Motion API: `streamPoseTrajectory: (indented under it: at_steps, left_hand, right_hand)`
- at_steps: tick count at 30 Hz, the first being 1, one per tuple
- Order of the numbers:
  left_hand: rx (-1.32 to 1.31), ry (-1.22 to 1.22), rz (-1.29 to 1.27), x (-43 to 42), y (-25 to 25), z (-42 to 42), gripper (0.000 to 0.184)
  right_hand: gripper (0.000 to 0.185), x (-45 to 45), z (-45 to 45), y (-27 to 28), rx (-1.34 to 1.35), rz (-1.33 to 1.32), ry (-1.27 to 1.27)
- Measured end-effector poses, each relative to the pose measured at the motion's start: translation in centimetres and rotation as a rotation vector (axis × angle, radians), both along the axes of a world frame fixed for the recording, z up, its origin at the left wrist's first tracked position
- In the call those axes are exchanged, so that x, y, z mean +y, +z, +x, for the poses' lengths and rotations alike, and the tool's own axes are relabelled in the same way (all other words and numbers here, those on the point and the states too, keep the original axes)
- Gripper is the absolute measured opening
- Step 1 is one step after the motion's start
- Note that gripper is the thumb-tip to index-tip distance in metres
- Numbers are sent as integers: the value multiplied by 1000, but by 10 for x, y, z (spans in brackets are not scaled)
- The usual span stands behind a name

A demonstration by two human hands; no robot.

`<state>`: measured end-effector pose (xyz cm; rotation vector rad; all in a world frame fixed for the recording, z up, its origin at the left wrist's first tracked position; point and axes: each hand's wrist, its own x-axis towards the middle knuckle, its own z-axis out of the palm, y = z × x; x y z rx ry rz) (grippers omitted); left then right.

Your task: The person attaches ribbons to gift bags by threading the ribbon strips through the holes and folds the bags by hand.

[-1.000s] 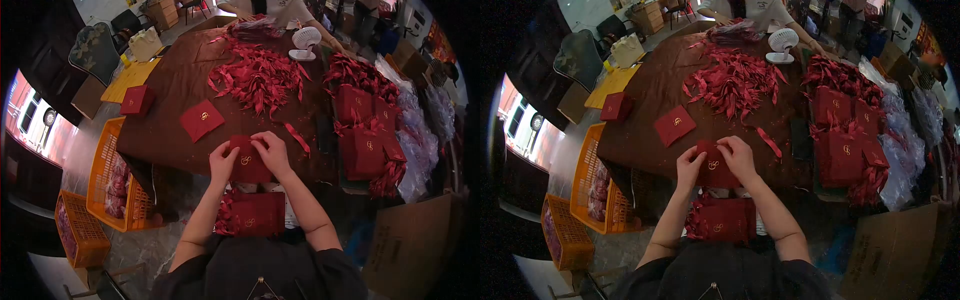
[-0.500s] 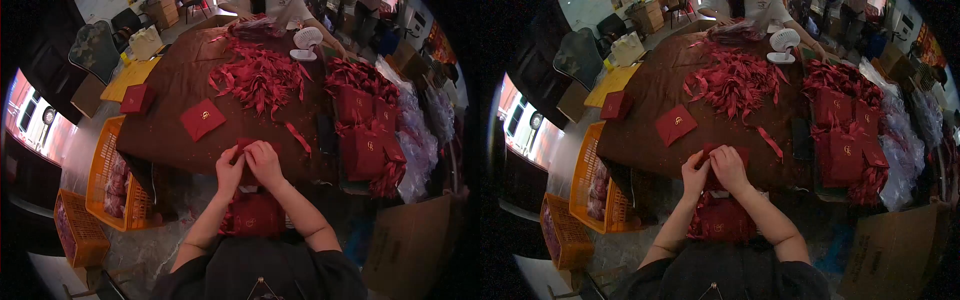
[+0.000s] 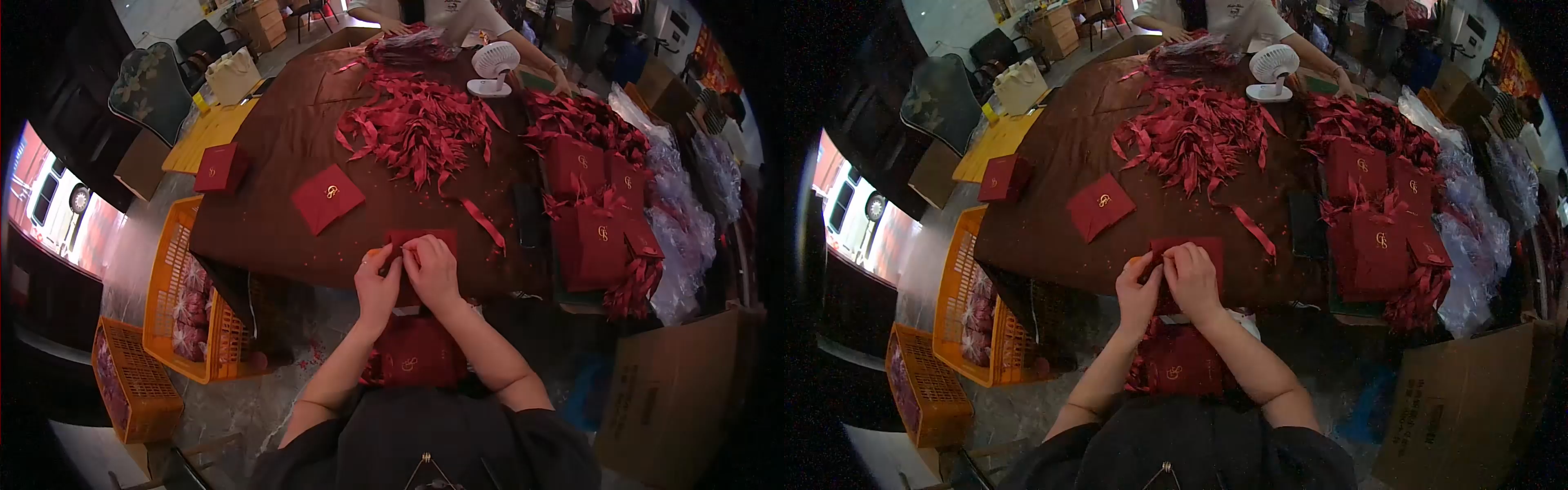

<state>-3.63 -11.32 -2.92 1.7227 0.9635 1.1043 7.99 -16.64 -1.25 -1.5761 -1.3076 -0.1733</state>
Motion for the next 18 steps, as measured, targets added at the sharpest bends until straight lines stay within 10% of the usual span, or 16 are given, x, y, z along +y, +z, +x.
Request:
streamPoseTrajectory:
  at_steps: [18]
  left_hand:
    - [-29,-46,-68,-1,1,1,33]
  right_hand:
    - [9,-1,1,-3,39,-4,2]
